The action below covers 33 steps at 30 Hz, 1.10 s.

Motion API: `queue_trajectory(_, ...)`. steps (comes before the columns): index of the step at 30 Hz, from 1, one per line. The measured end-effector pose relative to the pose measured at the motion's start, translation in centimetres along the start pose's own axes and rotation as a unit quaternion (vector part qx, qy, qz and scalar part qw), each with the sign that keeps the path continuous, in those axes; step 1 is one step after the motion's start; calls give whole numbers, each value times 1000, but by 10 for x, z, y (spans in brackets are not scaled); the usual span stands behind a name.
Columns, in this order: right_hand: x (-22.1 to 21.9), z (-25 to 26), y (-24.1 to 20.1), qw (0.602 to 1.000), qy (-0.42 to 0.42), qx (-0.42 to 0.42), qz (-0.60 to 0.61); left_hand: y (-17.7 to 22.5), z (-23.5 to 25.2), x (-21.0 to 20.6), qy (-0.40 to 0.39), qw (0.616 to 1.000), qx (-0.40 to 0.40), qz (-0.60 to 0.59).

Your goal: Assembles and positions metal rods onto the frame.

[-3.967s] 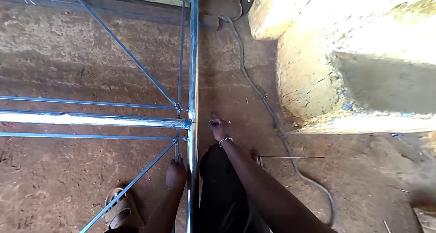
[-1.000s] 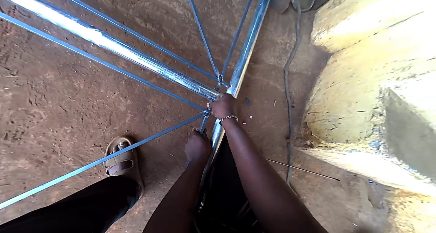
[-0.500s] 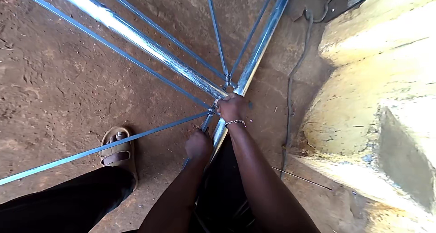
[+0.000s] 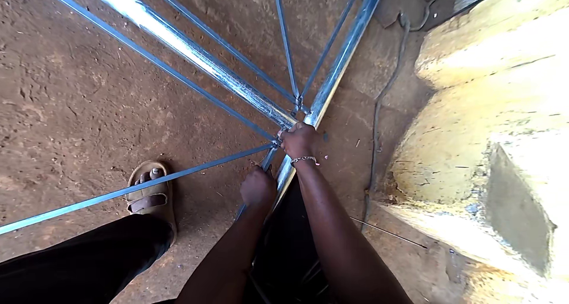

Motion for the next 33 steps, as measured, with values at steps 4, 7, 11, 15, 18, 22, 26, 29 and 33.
queue_trajectory(4, 2, 4, -3, 1000, -16, 3, -18, 0, 0, 0, 3, 1000, 2, -4)
queue_trajectory(7, 1, 6, -4, 999, -26, -3, -23, 0, 0, 2, -3, 1000, 2, -5)
queue_trajectory(11, 0, 10, -4, 999, -42, -14, -23, 0, 0, 0, -2, 1000, -2, 1)
queue_trajectory(15, -1, 13, -7, 998, -50, 4, -36, 0, 0, 2, -4, 1000, -6, -10)
queue_trajectory(18, 1, 14, -11, 996, -54, 2, -66, 0, -1, 2, -6, 1000, -8, -12)
queue_trajectory(22, 4, 10, -21, 994, -46, 23, -100, 0, -1, 2, -1, 1000, -13, -12)
queue_trajectory(26, 14, -5, -33, 989, -49, 33, -133, 2, -3, 3, 9, 1000, -20, -10)
queue_trajectory(29, 19, -11, -34, 987, -54, 40, -144, 3, -4, 5, 25, 999, -29, -14)
queue_trajectory(33, 25, -13, -18, 993, -38, 49, -99, 4, -4, 4, 33, 999, -34, -10)
Point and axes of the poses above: each hand's wrist, its own z-axis towards the middle knuckle, its own x-axis out of the back of the hand, y = z × x, the point moved 6 cm from there along z, towards the middle knuckle, and after that the axes turned 8 degrees about y, right-handed, at the moved point
